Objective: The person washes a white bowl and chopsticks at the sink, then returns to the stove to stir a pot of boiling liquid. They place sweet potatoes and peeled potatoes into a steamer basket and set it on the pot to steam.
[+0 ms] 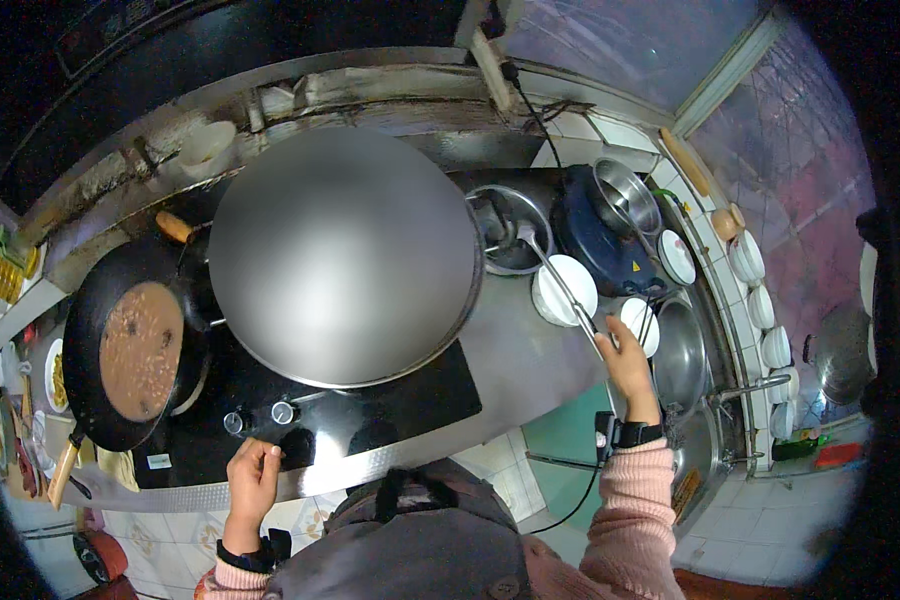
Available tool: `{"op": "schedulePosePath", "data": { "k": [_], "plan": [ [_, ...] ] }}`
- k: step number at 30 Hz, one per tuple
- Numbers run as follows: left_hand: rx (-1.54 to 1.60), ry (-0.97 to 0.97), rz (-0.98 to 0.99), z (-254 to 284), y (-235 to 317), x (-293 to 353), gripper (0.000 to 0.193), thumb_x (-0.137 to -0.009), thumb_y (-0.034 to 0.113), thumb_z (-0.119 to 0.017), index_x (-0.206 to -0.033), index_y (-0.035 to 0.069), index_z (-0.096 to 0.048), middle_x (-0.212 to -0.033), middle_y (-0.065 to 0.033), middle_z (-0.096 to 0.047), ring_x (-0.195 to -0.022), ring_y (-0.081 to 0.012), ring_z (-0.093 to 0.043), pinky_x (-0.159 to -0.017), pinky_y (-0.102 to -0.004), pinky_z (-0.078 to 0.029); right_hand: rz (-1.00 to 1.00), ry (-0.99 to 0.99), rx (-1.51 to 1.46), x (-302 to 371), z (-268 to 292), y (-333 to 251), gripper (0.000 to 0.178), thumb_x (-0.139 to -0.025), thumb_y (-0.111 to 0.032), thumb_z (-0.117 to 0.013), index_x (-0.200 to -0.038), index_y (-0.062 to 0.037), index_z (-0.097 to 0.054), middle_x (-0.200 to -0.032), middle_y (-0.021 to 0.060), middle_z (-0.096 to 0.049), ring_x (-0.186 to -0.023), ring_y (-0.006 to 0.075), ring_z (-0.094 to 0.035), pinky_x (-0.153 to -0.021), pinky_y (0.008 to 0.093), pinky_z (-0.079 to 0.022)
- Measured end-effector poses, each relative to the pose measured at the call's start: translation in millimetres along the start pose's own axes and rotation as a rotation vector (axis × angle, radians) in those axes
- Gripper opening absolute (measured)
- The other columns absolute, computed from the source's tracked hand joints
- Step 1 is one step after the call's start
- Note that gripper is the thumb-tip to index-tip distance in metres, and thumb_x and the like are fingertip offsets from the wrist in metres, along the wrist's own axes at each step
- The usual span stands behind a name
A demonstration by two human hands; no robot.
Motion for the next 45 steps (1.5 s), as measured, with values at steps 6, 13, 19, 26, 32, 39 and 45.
{"op": "schedulePosePath", "data": {
  "k": [6, 13, 19, 26, 32, 39, 45],
  "plan": [
    [0.034, -0.092, 0.121, -57, 43, 3, 0.019, -0.087, 0.014, -0.057, -0.077, -0.001, -0.061, -0.071, -0.0124, -0.059, -0.064, -0.0231, -0.058, -0.06, -0.0311, -0.045, 0.024, 0.038, 0.044, -12, -24, 55, 0.04, -0.084, -0.027, -0.061, -0.115, -0.002, -0.059, -0.11, 0.0196, -0.061, -0.1, 0.0362, -0.058, -0.086, 0.0414, -0.045],
    [-0.058, -0.252, 0.095, -127, 91, -11, 0.015, -0.086, 0.014, -0.059, -0.081, 0.001, -0.065, -0.073, -0.0113, -0.062, -0.059, -0.0222, -0.06, -0.052, -0.0301, -0.045, -0.09, 0.044, -0.184, -24, -31, 95, 0.04, -0.085, -0.029, -0.061, -0.114, -0.0025, -0.058, -0.106, 0.0166, -0.062, -0.099, 0.0332, -0.058, -0.085, 0.0411, -0.045],
    [-0.221, -0.343, -0.06, -139, 125, -33, 0.014, -0.085, 0.016, -0.061, -0.084, 0.003, -0.066, -0.075, -0.0118, -0.062, -0.062, -0.0264, -0.061, -0.055, -0.0331, -0.047, -0.357, 0.353, 0.205, -37, -8, 186, 0.075, -0.078, -0.038, -0.068, -0.133, 0.0012, -0.037, -0.121, 0.026, -0.052, -0.108, 0.0389, -0.053, -0.09, 0.0445, -0.042],
    [-0.247, -0.384, -0.028, -155, 139, -40, 0.014, -0.084, 0.018, -0.061, -0.086, 0.006, -0.067, -0.082, -0.0134, -0.065, -0.075, -0.0318, -0.063, -0.066, -0.0374, -0.05, -0.778, 0.17, -0.164, -36, -40, 255, 0.077, -0.075, -0.033, -0.066, -0.131, 0.0074, -0.032, -0.111, 0.0261, -0.056, -0.099, 0.035, -0.059, -0.082, 0.0436, -0.046],
    [-0.262, -0.373, -0.1, -163, 134, -37, 0.016, -0.084, 0.023, -0.061, -0.086, 0.008, -0.067, -0.083, -0.0125, -0.065, -0.074, -0.0311, -0.063, -0.064, -0.0377, -0.051, -0.802, 0.237, -0.793, -24, -77, 305, 0.036, -0.082, -0.009, -0.047, -0.116, 0.0034, -0.046, -0.105, 0.0213, -0.057, -0.078, 0.0221, -0.062, -0.055, 0.0335, -0.051],
    [-0.32, -0.428, -0.116, -167, 137, -35, 0.023, -0.086, 0.031, -0.06, -0.091, 0.01, -0.069, -0.089, -0.0098, -0.067, -0.077, -0.0294, -0.064, -0.067, -0.0366, -0.052, -0.708, 0.352, -1.406, 8, -44, 306, 0.024, -0.083, -0.023, -0.054, -0.102, -0.0085, -0.05, -0.062, 0.003, -0.049, -0.043, 0.0126, -0.042, -0.038, 0.0271, -0.031],
    [-0.316, -0.537, -0.21, -182, 158, -31, 0.025, -0.089, 0.031, -0.058, -0.097, 0.01, -0.067, -0.094, -0.0108, -0.066, -0.083, -0.0277, -0.065, -0.069, -0.0357, -0.052, -0.699, 0.369, -1.323, 8, 24, 238, 0.032, -0.085, -0.028, -0.057, -0.11, -0.0088, -0.051, -0.07, 0.0007, -0.052, -0.05, 0.0093, -0.044, -0.042, 0.0243, -0.031]
  ]
}}
Point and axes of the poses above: each hand's wrist, its own x-axis away from the middle knuckle, its own z-axis out of the back of the hand, y = z × x, the point moved 4 cm from there along -x, towards the middle knuckle
